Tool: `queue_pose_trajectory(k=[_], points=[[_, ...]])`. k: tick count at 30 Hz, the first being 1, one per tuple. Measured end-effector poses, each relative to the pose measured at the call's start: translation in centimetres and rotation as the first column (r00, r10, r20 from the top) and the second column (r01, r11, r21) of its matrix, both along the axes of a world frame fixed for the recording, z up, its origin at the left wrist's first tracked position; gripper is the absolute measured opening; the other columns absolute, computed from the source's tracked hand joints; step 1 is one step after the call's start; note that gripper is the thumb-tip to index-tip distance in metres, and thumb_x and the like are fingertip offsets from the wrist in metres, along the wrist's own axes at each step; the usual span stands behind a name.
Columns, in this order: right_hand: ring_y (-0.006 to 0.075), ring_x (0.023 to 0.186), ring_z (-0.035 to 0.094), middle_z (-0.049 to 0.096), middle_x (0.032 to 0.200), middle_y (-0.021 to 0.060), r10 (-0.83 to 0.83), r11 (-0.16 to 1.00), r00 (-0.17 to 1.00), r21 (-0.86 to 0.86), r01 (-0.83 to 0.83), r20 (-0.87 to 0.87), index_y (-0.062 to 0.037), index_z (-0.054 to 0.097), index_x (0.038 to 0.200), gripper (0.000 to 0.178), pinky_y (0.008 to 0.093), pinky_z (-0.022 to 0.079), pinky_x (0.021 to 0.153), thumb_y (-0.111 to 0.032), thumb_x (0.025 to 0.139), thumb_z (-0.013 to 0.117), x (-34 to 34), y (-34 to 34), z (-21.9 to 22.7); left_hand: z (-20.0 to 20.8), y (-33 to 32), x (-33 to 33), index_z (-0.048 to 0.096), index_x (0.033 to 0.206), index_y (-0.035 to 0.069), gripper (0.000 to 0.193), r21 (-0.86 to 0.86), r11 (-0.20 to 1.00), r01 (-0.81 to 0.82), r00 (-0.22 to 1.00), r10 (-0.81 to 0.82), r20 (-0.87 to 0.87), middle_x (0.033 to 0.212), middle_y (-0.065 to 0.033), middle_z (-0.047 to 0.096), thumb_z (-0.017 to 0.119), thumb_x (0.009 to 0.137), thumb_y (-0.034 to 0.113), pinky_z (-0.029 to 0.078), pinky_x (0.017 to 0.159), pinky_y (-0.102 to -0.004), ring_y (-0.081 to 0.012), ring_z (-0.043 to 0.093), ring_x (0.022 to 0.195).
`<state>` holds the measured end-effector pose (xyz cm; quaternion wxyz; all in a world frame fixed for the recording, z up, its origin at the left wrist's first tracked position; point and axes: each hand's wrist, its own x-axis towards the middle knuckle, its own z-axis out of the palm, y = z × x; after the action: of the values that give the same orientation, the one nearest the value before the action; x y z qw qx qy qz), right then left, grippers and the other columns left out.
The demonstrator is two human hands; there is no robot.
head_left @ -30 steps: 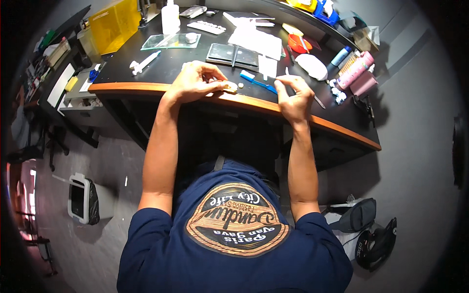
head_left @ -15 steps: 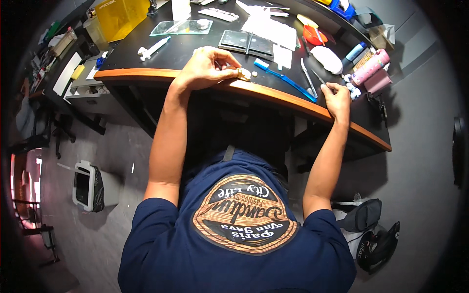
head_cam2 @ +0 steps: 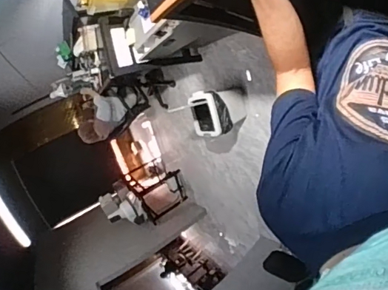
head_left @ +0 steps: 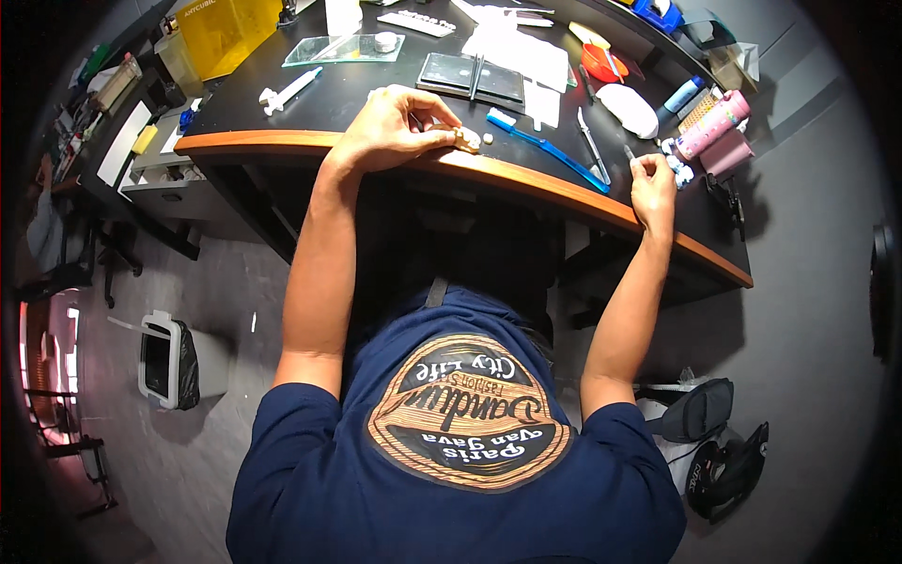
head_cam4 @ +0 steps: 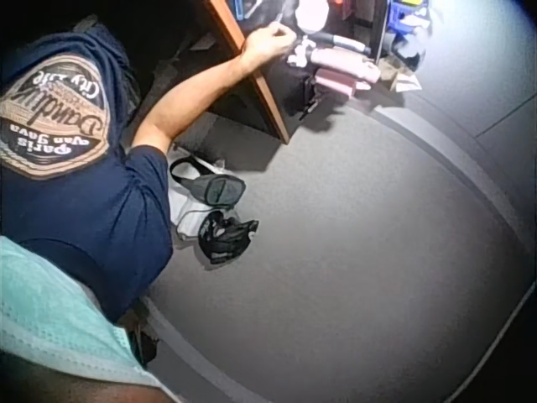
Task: Inspecting and marking a dental model or prosthetic crown on a laboratory bench.
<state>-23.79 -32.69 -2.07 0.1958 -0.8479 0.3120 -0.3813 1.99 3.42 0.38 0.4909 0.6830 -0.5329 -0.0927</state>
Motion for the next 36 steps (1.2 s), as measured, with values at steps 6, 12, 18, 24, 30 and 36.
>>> queue_pose_trajectory(k=[6, 12, 18, 24, 30, 36], points=[[0.0076, 0.072, 0.057, 0.070, 0.087, 0.0062, 0.078, 0.972, 0.925, 0.180, -0.154, 0.371, -0.0048, 0.056, 0.118, 0.014, 0.0234, 0.042, 0.064, -0.002, 0.104, 0.059, -1.1, -0.4, 0.0, 0.0, 0.0, 0.0, 0.083, 0.101, 0.009, 0.021, -0.017, 1.000, 0.004, 0.999, -0.003, 0.044, 0.083, -0.0064, 0.078, 0.085, 0.084, 0.021, 0.055, 0.070, -0.0284, -0.0122, 0.069, 0.071], [0.0116, 0.078, 0.063, 0.074, 0.101, 0.0106, 0.028, 0.911, 0.595, 0.224, -0.346, 0.803, -0.0039, 0.067, 0.112, 0.013, 0.0212, 0.046, 0.069, 0.000, 0.102, 0.060, -1.7, -0.8, 0.5, -0.3, 0.0, 0.3, 0.083, 0.100, 0.010, 0.021, -0.044, 0.999, 0.021, 0.999, -0.020, 0.029, 0.082, -0.0052, 0.078, 0.087, 0.083, 0.021, 0.053, 0.068, -0.0279, -0.0104, 0.067, 0.073], [0.0248, 0.112, 0.071, 0.071, 0.130, 0.0175, 0.005, 0.644, 0.324, 0.244, -0.725, 0.946, -0.0050, 0.064, 0.130, 0.030, 0.0294, 0.051, 0.085, -0.004, 0.102, 0.054, -2.5, 1.4, 1.8, -0.6, 0.0, 0.7, 0.080, 0.103, 0.006, 0.019, -0.035, 0.997, 0.072, 0.997, -0.071, 0.026, 0.090, -0.0025, 0.078, 0.086, 0.086, 0.012, 0.049, 0.068, -0.0234, -0.0055, 0.063, 0.076], [0.0213, 0.094, 0.072, 0.073, 0.103, 0.0126, 0.382, 0.654, 0.343, 0.012, -0.756, 0.858, -0.0036, 0.068, 0.113, 0.017, 0.0254, 0.054, 0.078, 0.000, 0.096, 0.070, 1.8, 7.3, 1.0, -0.5, 0.1, 0.6, 0.081, 0.103, 0.007, 0.020, -0.002, 0.999, 0.041, 0.998, -0.041, 0.041, 0.089, -0.0026, 0.077, 0.087, 0.084, 0.014, 0.050, 0.069, -0.0248, -0.0068, 0.064, 0.077], [0.0169, 0.073, 0.067, 0.068, 0.083, 0.0082, 0.501, 0.511, 0.457, 0.176, -0.842, 0.735, -0.0031, 0.063, 0.106, 0.030, 0.0276, 0.051, 0.070, -0.032, 0.110, 0.056, 6.4, 13.7, 2.3, -0.3, 0.2, 0.5, 0.081, 0.103, 0.006, 0.022, -0.013, 0.999, 0.037, 0.998, -0.036, 0.049, 0.090, -0.0050, 0.078, 0.087, 0.084, 0.014, 0.053, 0.070, -0.0266, -0.0083, 0.067, 0.075], [0.0195, 0.098, 0.076, 0.079, 0.103, 0.0154, 0.596, 0.599, 0.630, 0.246, -0.762, 0.498, 0.0044, 0.067, 0.126, 0.036, 0.0303, 0.055, 0.087, -0.026, 0.107, 0.063, 8.9, 18.5, 3.2, -0.2, 0.2, 0.5, 0.080, 0.105, 0.004, 0.022, 0.018, 0.999, 0.052, 0.996, -0.053, 0.070, 0.092, -0.0069, 0.080, 0.086, 0.088, 0.015, 0.057, 0.073, -0.0267, -0.0107, 0.073, 0.082]])
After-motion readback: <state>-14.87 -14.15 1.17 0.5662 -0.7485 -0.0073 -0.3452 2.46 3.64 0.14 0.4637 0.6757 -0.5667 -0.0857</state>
